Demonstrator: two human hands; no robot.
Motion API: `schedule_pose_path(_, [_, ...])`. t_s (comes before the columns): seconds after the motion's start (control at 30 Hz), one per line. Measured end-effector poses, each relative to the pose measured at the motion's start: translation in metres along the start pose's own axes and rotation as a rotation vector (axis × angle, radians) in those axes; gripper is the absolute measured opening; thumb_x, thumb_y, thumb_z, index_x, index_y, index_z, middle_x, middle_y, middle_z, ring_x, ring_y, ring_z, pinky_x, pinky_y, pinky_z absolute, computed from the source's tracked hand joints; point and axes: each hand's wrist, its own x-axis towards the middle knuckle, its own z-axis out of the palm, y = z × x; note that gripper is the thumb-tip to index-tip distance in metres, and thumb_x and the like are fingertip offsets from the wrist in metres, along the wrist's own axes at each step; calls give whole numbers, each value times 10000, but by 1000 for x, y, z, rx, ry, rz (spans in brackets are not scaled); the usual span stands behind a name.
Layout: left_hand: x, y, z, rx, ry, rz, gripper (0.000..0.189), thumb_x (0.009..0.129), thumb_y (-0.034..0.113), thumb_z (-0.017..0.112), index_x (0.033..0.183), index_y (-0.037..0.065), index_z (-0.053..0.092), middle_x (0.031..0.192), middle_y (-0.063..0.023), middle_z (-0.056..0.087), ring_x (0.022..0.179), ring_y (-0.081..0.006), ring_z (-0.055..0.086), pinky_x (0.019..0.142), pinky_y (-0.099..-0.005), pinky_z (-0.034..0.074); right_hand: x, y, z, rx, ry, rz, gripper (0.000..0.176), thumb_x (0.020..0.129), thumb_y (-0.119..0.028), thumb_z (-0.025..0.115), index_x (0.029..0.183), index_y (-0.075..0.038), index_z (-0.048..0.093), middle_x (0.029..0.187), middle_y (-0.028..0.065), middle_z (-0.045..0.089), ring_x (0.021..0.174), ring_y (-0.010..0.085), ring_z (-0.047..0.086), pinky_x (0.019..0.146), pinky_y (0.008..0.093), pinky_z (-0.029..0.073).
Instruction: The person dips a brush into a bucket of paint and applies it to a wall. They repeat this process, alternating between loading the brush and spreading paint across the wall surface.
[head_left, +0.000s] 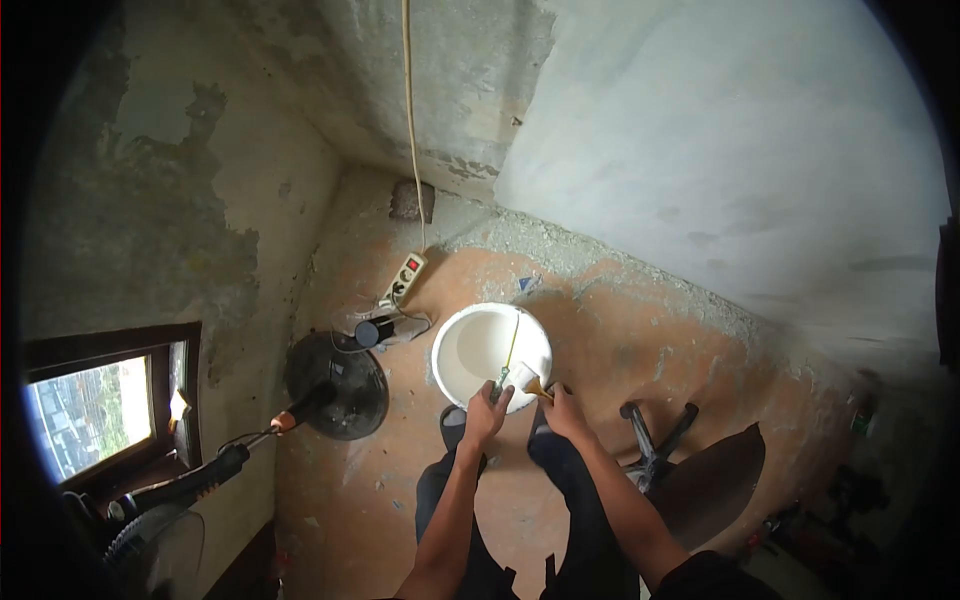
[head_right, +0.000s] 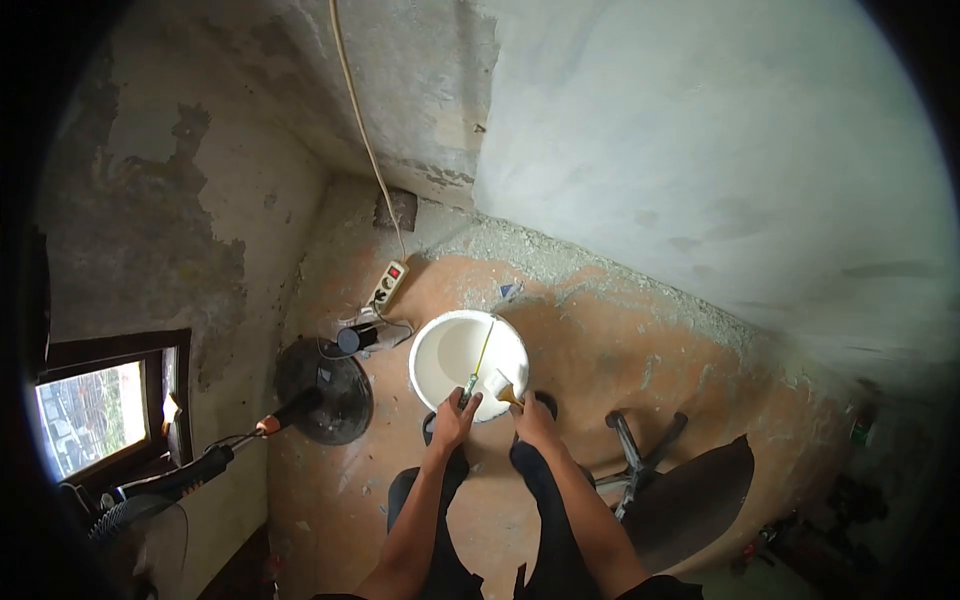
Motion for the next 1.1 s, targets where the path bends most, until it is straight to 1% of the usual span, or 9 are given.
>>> schedule_pose_path(0.17, [50,-8,6,131,-128,200,347,823,297,540,730,-36,510,644,-265,527,653,-441,520,579,-456,404,29,-1,21,-72,11,40,310,819,-258,536,980,-8,450,786,233,593,755,396,580,658,483,446])
schedule_pose_path(0.37, [105,5,-16,262,-229,345,364,815,296,548,683,-43,561,637,-263,535,644,-425,524,596,-454,404,73,13,33,-179,-1,-170,235,838,-228,506,934,-20,455,733,202,593,703,383,576,601,470,432])
schedule_pose_path(0.5, [138,5,-53,413,-386,367,353,814,320,551,836,-24,625,669,-246,568,668,-383,565,648,-414,433,114,26,30,-264,-23,-390,240,844,-224,496,930,-2,471,746,204,593,722,385,575,623,468,438])
schedule_pose_path(0.6, [154,5,-72,475,-305,352,374,808,341,558,954,3,624,758,-236,602,729,-350,597,702,-380,454,136,20,18,-328,-99,-456,246,838,-218,504,930,9,482,776,204,598,741,383,581,646,470,443])
schedule_pose_path(0.73, [193,-25,-68,562,-82,452,328,823,307,539,890,-3,621,754,-221,605,769,-352,596,715,-393,450,141,21,24,-338,-63,-488,251,831,-209,515,924,22,486,777,211,601,741,375,591,640,470,451])
schedule_pose_path(0.83, [216,-47,-68,688,72,535,391,808,315,550,1033,-6,544,930,-241,587,913,-359,564,793,-408,435,138,26,31,-451,-1,-534,244,827,-202,520,905,28,493,719,181,611,705,352,608,591,447,470])
schedule_pose_path(0.9, [216,-56,-63,786,65,217,587,774,333,584,1211,0,377,1137,-277,482,1066,-377,477,888,-414,392,125,26,28,-425,48,-519,238,826,-204,523,899,22,505,724,179,614,696,343,613,583,436,478])
schedule_pose_path(0.93, [227,-65,-65,762,-32,165,808,713,387,635,1275,-40,241,1239,-290,387,1158,-383,396,957,-391,344,120,26,27,-390,48,-499,238,825,-208,525,893,20,511,732,185,614,700,338,615,592,431,482])
schedule_pose_path(1.1, [253,-74,-52,761,-54,343,949,646,477,665,1260,-114,247,1212,-297,417,1154,-382,410,963,-388,344,122,23,28,-414,143,-555,232,821,-200,525,888,22,512,746,195,615,713,336,616,612,431,488])
